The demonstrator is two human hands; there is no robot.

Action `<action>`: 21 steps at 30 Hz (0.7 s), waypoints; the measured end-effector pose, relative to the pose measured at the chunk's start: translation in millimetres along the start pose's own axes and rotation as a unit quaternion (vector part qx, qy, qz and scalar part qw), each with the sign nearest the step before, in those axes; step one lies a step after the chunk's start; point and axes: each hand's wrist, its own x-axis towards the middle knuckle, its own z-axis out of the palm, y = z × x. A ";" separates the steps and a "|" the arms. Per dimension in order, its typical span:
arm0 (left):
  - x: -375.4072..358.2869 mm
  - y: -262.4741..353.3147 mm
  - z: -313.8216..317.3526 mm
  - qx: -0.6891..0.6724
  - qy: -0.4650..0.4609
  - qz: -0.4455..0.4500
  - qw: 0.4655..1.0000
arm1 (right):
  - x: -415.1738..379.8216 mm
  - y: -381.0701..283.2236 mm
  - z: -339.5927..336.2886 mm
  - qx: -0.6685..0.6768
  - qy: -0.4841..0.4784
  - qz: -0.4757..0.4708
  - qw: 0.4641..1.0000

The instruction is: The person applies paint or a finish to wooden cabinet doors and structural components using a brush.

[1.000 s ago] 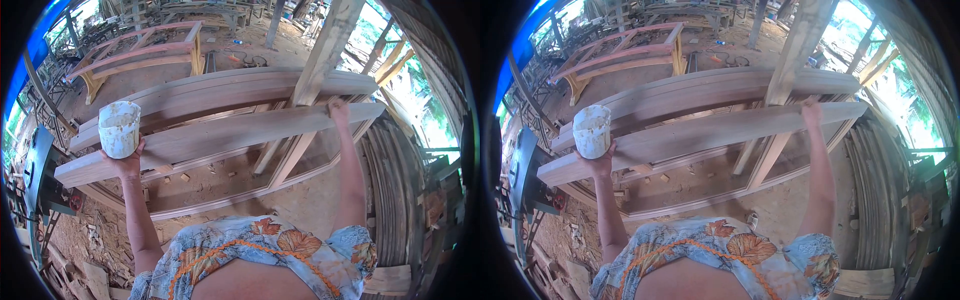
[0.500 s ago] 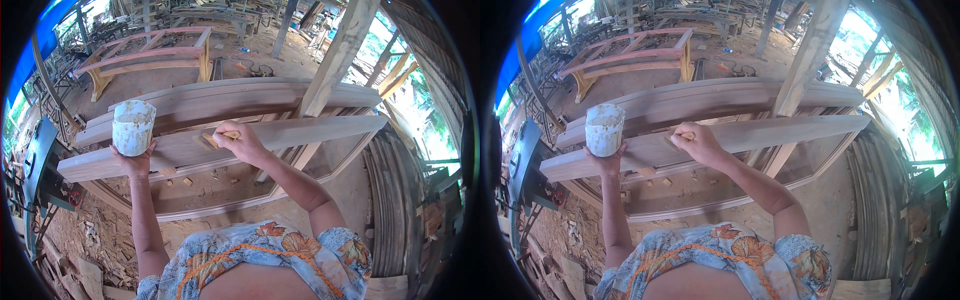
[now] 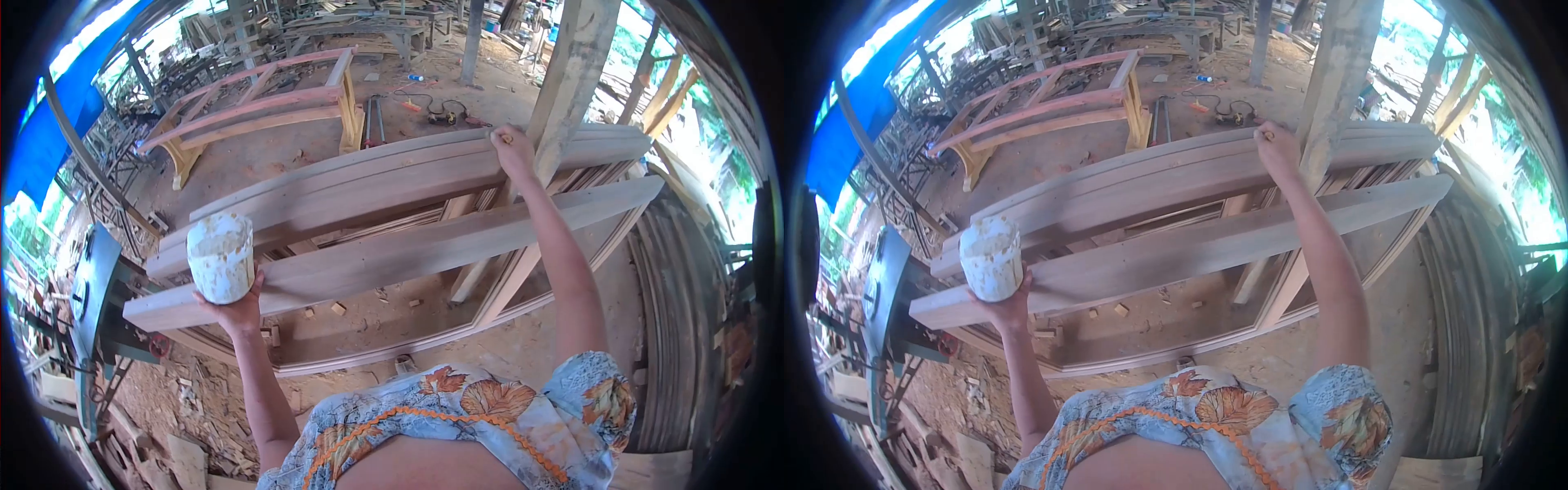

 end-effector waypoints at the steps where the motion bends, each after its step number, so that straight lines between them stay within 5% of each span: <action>1: -0.2 -1.1 2.9 -0.006 -0.004 0.004 1.000 | 7.8 -1.7 -0.8 -0.075 0.033 -0.082 0.993; 4: -1.9 -2.8 10.1 -0.012 0.021 0.010 1.000 | 22.8 18.2 24.4 -0.225 -0.062 0.036 0.972; 9: 0.9 -3.9 11.9 -0.007 0.026 0.014 1.000 | -6.2 -28.0 61.9 -0.280 -0.155 0.002 0.947; 11: 1.9 -4.6 14.9 0.012 0.038 0.021 0.999 | -21.8 -70.1 76.5 -0.195 -0.199 -0.100 0.955; 18: 6.6 -8.2 18.5 0.019 0.075 0.035 0.996 | -38.5 -158.4 134.0 0.146 -0.255 -0.185 0.938; 20: 8.8 -7.1 15.6 0.021 0.076 0.023 0.997 | -26.2 -154.2 143.2 0.436 -0.368 0.111 0.814; 21: 9.1 -6.9 19.2 0.020 0.081 0.023 0.996 | -12.3 -139.0 146.8 0.462 -0.371 0.143 0.793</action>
